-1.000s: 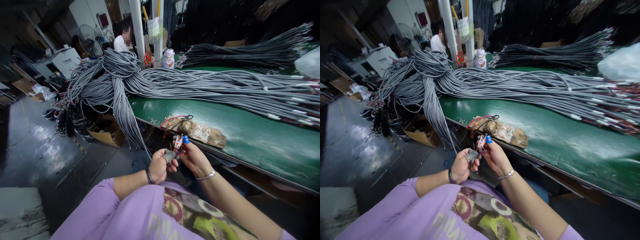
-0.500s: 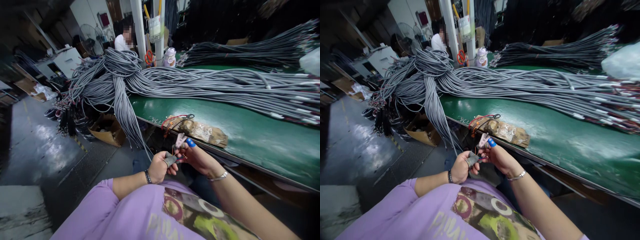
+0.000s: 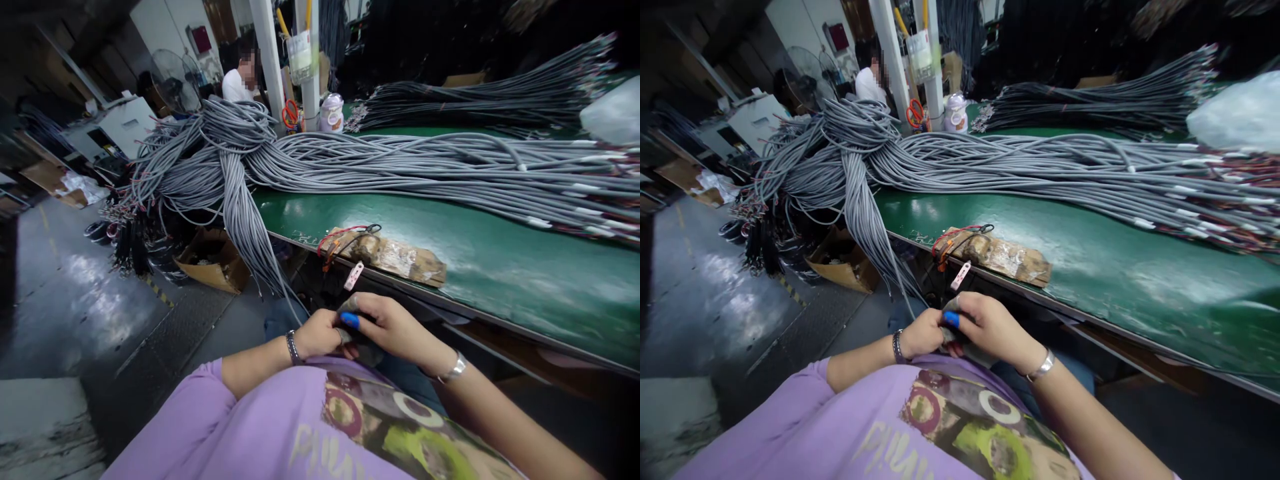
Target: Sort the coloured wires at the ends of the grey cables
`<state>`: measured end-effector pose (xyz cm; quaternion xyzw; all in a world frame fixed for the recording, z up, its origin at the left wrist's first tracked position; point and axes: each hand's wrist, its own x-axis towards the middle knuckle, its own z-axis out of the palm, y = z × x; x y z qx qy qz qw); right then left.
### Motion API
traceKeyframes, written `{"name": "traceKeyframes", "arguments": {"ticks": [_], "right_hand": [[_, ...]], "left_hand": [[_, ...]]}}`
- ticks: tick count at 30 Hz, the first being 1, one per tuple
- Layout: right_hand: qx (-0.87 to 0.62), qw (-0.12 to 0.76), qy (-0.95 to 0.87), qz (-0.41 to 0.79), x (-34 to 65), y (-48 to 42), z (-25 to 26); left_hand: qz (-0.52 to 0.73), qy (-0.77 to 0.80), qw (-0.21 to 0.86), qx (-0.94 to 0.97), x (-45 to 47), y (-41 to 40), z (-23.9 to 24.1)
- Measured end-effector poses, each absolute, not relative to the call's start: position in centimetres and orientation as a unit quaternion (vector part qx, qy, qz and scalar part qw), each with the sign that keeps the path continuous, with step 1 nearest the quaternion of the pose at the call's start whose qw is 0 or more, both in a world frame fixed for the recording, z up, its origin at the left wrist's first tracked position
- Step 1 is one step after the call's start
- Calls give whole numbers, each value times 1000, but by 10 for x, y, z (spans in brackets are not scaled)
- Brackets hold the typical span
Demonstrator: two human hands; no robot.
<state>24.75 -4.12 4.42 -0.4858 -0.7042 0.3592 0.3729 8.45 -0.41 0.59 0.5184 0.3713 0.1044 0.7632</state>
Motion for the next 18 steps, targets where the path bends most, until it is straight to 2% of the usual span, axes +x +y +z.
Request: {"name": "traceKeyframes", "arguments": {"ticks": [3, 6, 11, 15, 18], "right_hand": [[-531, 474, -595, 373, 252, -46, 33], [-555, 532, -473, 431, 251, -50, 18], [-526, 554, -385, 518, 236, -52, 2], [-513, 561, -371, 534, 233, -49, 3], [-525, 531, -438, 501, 234, -44, 10]], "left_hand": [[182, 391, 764, 481, 85, -3, 9], [228, 391, 764, 460, 87, -4, 8], [226, 374, 769, 467, 89, -5, 0], [178, 344, 788, 479, 85, -2, 1], [156, 339, 762, 529, 82, 0, 6]]}}
